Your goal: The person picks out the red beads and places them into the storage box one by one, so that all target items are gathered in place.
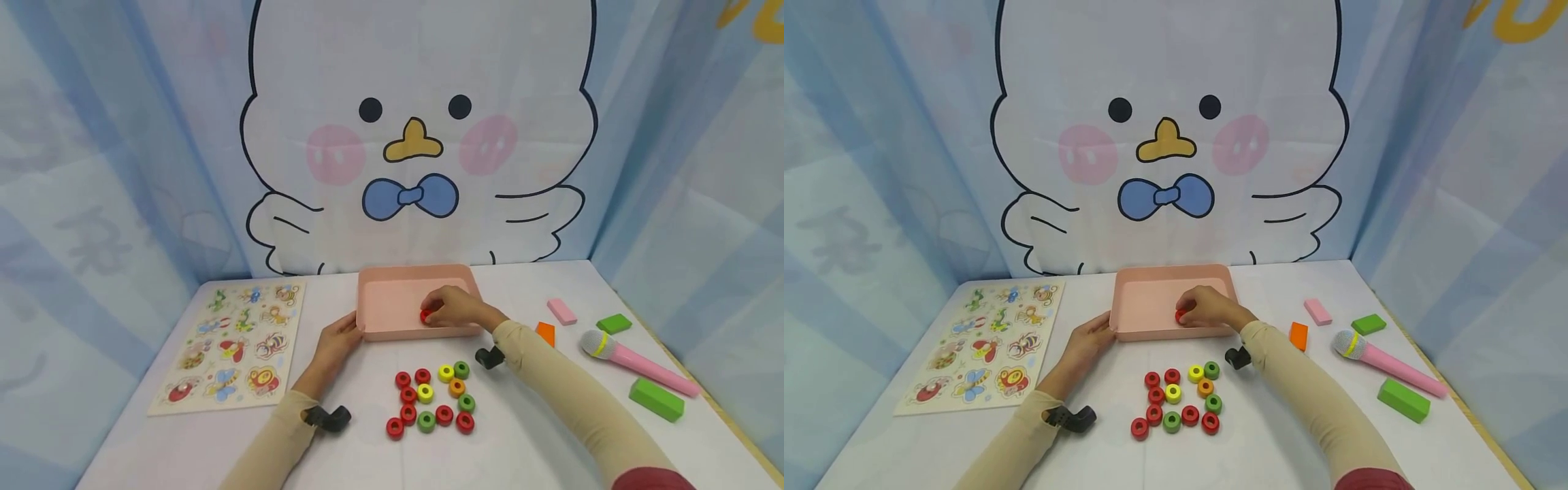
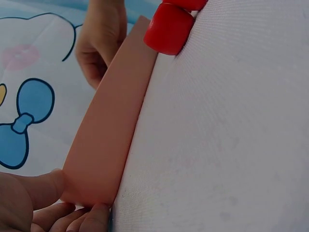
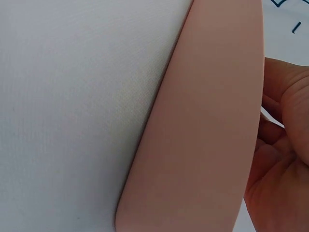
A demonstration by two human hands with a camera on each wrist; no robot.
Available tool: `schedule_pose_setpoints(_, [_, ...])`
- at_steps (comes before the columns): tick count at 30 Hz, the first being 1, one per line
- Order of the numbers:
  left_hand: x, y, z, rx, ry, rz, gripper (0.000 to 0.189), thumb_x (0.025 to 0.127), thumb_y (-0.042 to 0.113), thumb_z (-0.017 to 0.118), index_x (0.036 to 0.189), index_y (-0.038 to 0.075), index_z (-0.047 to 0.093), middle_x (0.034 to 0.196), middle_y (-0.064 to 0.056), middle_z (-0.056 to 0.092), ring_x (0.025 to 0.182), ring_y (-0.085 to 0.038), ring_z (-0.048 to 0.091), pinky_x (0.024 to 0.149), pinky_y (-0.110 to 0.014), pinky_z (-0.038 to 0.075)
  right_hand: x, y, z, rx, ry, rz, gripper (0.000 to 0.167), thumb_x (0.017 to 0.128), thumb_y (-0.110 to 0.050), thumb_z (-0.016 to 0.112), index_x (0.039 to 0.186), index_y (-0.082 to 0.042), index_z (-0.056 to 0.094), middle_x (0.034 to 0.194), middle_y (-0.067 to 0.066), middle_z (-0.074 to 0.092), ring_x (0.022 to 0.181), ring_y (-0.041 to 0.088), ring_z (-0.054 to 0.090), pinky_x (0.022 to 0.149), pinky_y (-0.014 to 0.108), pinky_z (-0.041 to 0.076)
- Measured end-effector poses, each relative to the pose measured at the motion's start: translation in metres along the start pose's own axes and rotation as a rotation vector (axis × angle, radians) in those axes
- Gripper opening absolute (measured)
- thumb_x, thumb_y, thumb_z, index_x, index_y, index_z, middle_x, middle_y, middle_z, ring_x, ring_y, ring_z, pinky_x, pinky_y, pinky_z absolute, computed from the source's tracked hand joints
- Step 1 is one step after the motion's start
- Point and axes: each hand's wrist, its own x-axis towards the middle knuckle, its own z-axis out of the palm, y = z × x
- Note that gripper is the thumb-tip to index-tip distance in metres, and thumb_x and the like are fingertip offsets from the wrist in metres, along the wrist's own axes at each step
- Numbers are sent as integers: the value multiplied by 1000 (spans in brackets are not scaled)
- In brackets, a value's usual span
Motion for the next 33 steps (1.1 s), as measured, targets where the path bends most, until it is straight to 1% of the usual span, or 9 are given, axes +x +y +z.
schedule_pose_setpoints(4, [0,0,-1,14,4,-4,50,94,3,62,142,-3,48,142,-21,49,130,-30,48,107,-42,41,0,1,3,-10,2,20,21,87,-11,76,108,-11,72,99,-3,68,92,16,60,88,31,54])
schedule_pose_setpoints(10, [0,-1,-1,14,-3,7,50,95,3,62,142,-4,48,142,-21,49,130,-30,48,106,-41,41,-1,4,3,-16,19,10,23,86,-11,77,109,-11,73,100,-2,68,92,16,61,89,31,54])
schedule_pose_setpoints(14, [0,-1,-1,26,3,6,50,95,5,62,142,-3,48,142,-21,49,130,-31,48,106,-42,41,-5,5,0,-16,52,-11,25,86,-14,77,110,-9,72,102,-1,69,94,17,62,89,32,54])
schedule_pose_setpoints(18, [0,-1,-1,29,-1,14,50,95,5,62,142,-4,48,141,-23,49,130,-32,48,106,-42,41,-17,5,-4,-4,92,-55,27,87,-15,76,112,-7,71,106,1,68,98,18,62,90,34,54])
schedule_pose_setpoints(23, [-2,0,0,-5,-15,12,51,94,2,62,141,-7,47,141,-24,48,131,-32,47,106,-42,41,-55,-1,-7,48,120,-94,29,89,-10,73,117,-2,69,111,9,67,103,24,63,92,38,54])
schedule_pose_setpoints(27, [-1,1,0,-8,-16,-12,52,94,2,63,143,-5,46,144,-21,46,132,-30,46,107,-40,40,-92,-7,-6,117,115,-62,33,89,-14,74,119,-1,66,114,11,66,106,26,63,92,37,53])
schedule_pose_setpoints(30, [-1,3,0,16,-12,-25,52,95,4,63,144,-2,46,145,-19,46,132,-28,46,107,-39,41,-118,-7,0,179,76,-51,36,89,-18,75,119,-1,66,114,12,66,106,27,63,90,34,54])
schedule_pose_setpoints(33, [-2,4,-1,36,-11,-32,53,95,7,63,145,0,45,146,-17,46,133,-27,45,107,-38,40,-141,-6,9,244,13,-74,35,90,-18,74,119,0,66,114,13,66,105,28,63,89,31,55])
